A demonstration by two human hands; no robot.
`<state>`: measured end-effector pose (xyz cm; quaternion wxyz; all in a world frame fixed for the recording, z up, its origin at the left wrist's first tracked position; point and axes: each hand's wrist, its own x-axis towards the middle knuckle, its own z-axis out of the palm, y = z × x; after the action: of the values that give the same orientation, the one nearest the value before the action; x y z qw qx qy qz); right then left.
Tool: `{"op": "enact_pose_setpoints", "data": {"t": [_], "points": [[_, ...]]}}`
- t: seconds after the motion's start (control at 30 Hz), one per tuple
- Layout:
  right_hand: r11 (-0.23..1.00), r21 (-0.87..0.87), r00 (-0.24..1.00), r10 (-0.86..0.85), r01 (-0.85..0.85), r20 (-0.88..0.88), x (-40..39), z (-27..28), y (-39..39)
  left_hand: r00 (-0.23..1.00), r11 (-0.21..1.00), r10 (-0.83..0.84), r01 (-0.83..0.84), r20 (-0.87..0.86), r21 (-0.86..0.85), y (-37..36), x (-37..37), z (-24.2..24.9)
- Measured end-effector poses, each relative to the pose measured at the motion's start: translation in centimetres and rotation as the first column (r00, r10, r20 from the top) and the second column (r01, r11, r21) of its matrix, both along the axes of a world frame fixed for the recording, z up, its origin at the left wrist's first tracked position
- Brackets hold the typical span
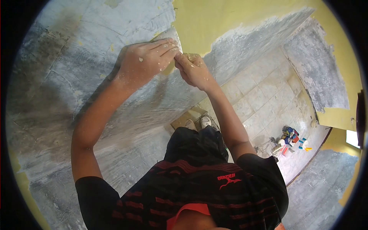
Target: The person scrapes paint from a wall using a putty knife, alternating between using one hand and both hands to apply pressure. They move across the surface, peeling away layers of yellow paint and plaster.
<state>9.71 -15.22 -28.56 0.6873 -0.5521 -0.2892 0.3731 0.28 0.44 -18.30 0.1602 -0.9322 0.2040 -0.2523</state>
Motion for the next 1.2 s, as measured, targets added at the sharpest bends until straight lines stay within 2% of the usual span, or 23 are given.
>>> {"op": "enact_pose_setpoints", "data": {"t": [0.03, 0.1, 0.23, 0.3, 0.33, 0.43, 0.47, 0.57, 0.73, 0.8, 0.83, 0.9, 1.03, 1.13, 1.2], "points": [[1.0, 0.003, 1.0, 0.002, -0.002, 0.0, 0.4, 0.3, 0.2, 1.0, 1.0, 0.002, -0.002, 0.0, 0.003, -0.1, 0.1, 0.5], [0.996, 0.069, 0.998, 0.056, -0.055, -0.021, 1.3, 1.3, 0.5, 0.994, 1.0, -0.024, 0.022, 0.107, 0.022, -0.1, 0.4, 2.0], [0.998, 0.031, 0.999, 0.052, -0.051, -0.006, 0.7, 0.8, -0.4, 0.998, 0.999, 0.011, -0.014, 0.06, 0.052, -0.1, 0.2, 1.3], [0.99, -0.011, 0.982, 0.137, -0.14, -0.131, 0.7, 0.2, -0.7, 0.998, 0.997, -0.055, 0.055, 0.013, 0.057, -0.4, 0.3, 0.9], [0.993, 0.014, 0.992, 0.117, -0.116, -0.053, 1.2, 0.5, -0.8, 0.999, 0.999, 0.023, -0.025, 0.037, 0.046, -0.5, 0.4, 1.0], [0.991, 0.026, 0.99, 0.136, -0.135, -0.042, 2.2, 2.4, -1.1, 0.999, 0.998, 0.046, -0.047, 0.017, 0.042, -1.0, 1.1, 2.8], [0.986, 0.064, 0.98, 0.161, -0.154, -0.119, 1.9, 0.7, -0.6, 0.99, 0.99, 0.127, -0.123, -0.057, 0.069, -1.7, 0.6, 3.1], [0.982, 0.049, 0.976, 0.185, -0.181, -0.118, 1.9, -0.1, -1.4, 0.998, 0.997, 0.021, -0.017, -0.058, 0.073, -1.0, 0.9, 1.3], [0.987, 0.051, 0.986, 0.158, -0.155, -0.062, 2.7, 1.2, -1.6, 1.0, 0.999, 0.025, -0.025, 0.0, 0.033, -1.9, 1.2, 3.0], [0.983, -0.003, 0.982, 0.184, -0.184, -0.047, 2.0, -0.8, -1.8, 0.949, 0.983, 0.185, -0.173, -0.254, 0.068, -2.5, 0.5, 2.1], [0.983, 0.001, 0.983, 0.182, -0.182, -0.031, 2.2, -0.1, -2.0, 0.954, 0.982, 0.184, -0.172, -0.238, 0.072, -2.2, 0.6, 1.8], [0.963, -0.078, 0.965, 0.251, -0.257, -0.079, 2.5, 0.8, -2.8, 0.98, 0.994, 0.057, -0.074, -0.191, -0.085, -1.6, 0.6, 1.1], [0.981, -0.078, 0.984, 0.174, -0.176, -0.032, 2.0, 1.0, -3.2, 0.984, 0.991, 0.061, -0.08, -0.167, -0.108, -1.8, 0.7, 0.5], [0.993, -0.025, 0.993, 0.115, -0.115, 0.011, 1.4, -1.2, -1.6, 0.994, 0.996, 0.042, -0.049, -0.106, -0.07, -1.8, 0.0, -0.2], [0.995, 0.004, 0.995, 0.103, -0.103, -0.004, 1.1, -2.5, -0.8, 0.995, 0.991, 0.072, -0.08, -0.071, -0.111, -1.6, -0.3, -1.3]]}}
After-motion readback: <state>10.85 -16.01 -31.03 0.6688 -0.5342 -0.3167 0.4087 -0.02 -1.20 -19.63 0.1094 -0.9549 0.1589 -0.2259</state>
